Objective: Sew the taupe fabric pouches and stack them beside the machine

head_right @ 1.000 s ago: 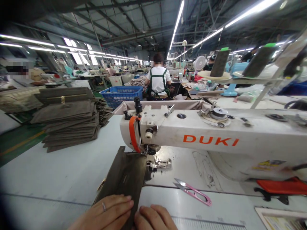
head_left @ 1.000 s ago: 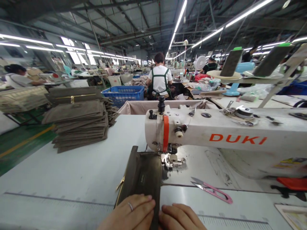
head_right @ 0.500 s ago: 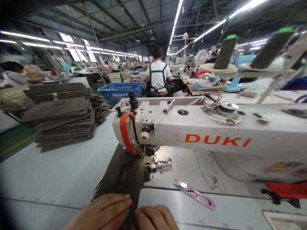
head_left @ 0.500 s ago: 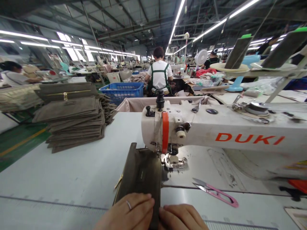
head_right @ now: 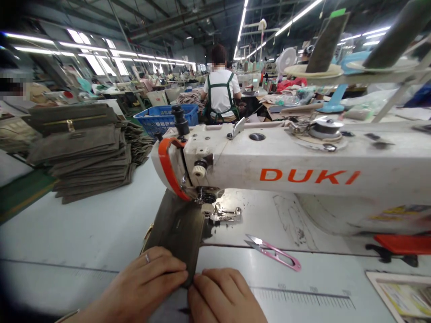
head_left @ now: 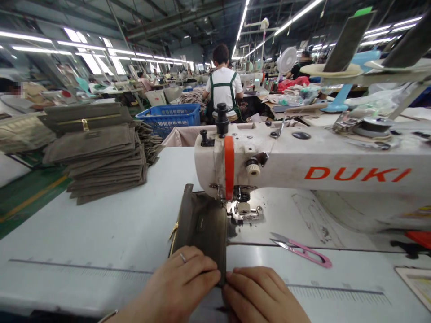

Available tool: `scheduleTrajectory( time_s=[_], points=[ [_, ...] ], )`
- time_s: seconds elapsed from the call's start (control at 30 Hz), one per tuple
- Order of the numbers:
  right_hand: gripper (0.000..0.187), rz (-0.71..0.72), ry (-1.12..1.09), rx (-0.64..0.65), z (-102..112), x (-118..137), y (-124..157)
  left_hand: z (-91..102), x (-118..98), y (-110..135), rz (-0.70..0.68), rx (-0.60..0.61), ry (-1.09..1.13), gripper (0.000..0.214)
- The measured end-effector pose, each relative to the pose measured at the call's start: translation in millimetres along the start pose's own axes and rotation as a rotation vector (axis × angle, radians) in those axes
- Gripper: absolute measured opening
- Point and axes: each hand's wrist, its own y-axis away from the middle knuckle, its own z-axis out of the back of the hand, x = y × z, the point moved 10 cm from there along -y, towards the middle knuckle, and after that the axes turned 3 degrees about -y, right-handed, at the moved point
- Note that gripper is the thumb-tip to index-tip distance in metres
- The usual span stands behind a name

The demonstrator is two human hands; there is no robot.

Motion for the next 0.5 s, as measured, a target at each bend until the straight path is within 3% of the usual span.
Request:
scheduleTrajectory(
  time_s=[0.5],
  points=[
    [0.016,-0.018,-0.028,0.003,2,-1,-4,-10.0,-3,6,-0.024,-0.065,-0.010,0.024]
  ],
)
